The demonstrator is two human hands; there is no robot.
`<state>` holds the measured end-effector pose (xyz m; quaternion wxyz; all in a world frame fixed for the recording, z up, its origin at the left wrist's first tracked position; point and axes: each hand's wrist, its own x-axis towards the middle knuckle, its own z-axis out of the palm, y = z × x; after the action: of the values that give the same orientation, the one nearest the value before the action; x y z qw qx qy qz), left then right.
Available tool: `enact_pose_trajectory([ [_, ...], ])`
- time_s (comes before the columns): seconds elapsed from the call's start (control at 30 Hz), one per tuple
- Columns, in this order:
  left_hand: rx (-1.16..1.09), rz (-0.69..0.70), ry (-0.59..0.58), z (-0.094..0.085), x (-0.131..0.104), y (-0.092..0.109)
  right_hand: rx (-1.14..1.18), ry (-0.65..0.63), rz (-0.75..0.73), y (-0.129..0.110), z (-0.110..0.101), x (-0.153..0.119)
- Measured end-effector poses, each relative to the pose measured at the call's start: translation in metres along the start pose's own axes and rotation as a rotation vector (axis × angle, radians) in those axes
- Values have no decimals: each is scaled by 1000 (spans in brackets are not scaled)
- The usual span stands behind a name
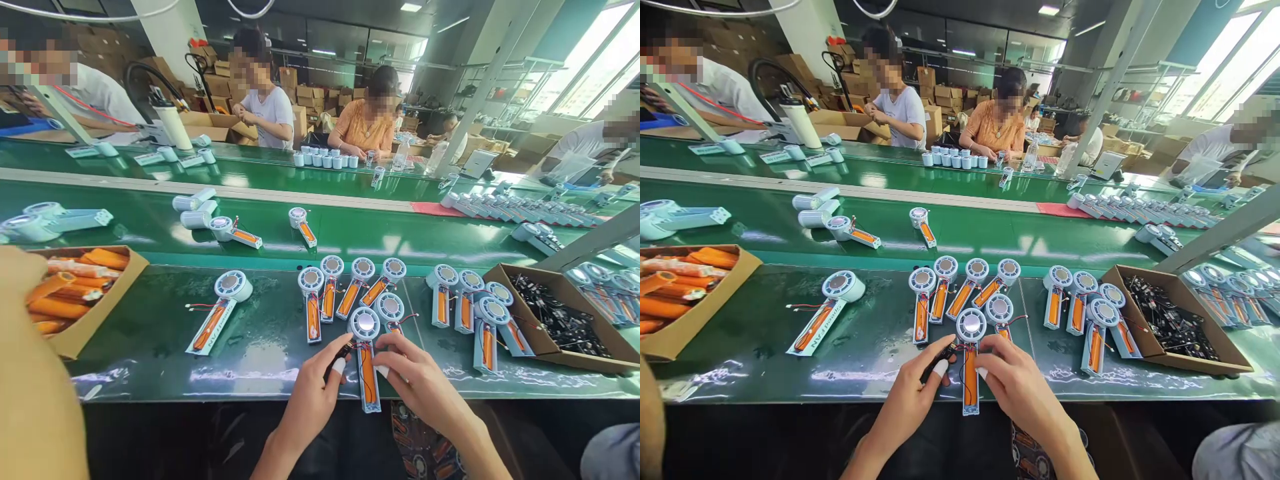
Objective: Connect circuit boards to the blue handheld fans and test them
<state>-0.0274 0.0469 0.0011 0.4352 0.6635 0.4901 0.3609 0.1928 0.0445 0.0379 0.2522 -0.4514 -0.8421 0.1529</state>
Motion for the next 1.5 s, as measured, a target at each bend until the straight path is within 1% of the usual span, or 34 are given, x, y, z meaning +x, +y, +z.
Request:
enact_pose_trajectory([
  [0.03, 46, 15, 3, 0, -1, 1, 119, 29, 52, -1, 1, 2],
  [0.1, 164, 53, -11, 1, -2, 5, 380, 87, 204, -5, 7, 8],
  [0.17, 311, 71, -58, 0, -4, 10, 608, 141, 365, -11, 16, 15],
  [0.2, 384, 70, -85, -1, -6, 13, 683, 163, 427, -14, 21, 18],
  [0.27, 529, 69, -130, -2, -9, 16, 740, 226, 490, -20, 29, 23],
  [0.33, 634, 86, -157, -3, -13, 18, 690, 314, 491, -24, 35, 26],
  [0.37, 650, 93, -164, -3, -14, 18, 636, 354, 480, -25, 37, 27],
  [0.43, 592, 99, -156, -2, -14, 16, 478, 409, 425, -26, 40, 27],
  [0.5, 470, 97, -96, -1, -13, 13, 274, 432, 316, -24, 41, 27],
  [0.57, 355, 74, -1, 1, -11, 11, 96, 436, 187, -22, 43, 27],
  [0.63, 273, 30, 78, 3, -9, 11, -11, 422, 99, -19, 44, 27],
  [0.7, 207, -11, 106, 3, -8, 12, -60, 386, 63, -18, 44, 27],
  [0.87, 119, -56, 127, 0, -6, 18, -44, 261, 53, -19, 41, 26],
  [0.97, 103, -64, 144, -1, -6, 21, -22, 185, 88, -22, 39, 24],
  [1.07, 115, -41, 163, 1, -8, 21, -21, 138, 139, -26, 37, 22],
  [1.17, 175, 36, 223, 7, -10, 16, -18, 144, 173, -31, 37, 22],
  [1.27, 265, 191, 309, 13, -12, 9, -34, 168, 200, -35, 39, 23],
  [1.33, 296, 269, 341, 15, -12, 6, -17, 180, 208, -35, 41, 24],
  [1.4, 280, 282, 328, 12, -11, 6, 42, 201, 209, -32, 41, 26],
  [1.5, 170, 216, 237, 1, -6, 11, 174, 216, 218, -25, 38, 28],
])
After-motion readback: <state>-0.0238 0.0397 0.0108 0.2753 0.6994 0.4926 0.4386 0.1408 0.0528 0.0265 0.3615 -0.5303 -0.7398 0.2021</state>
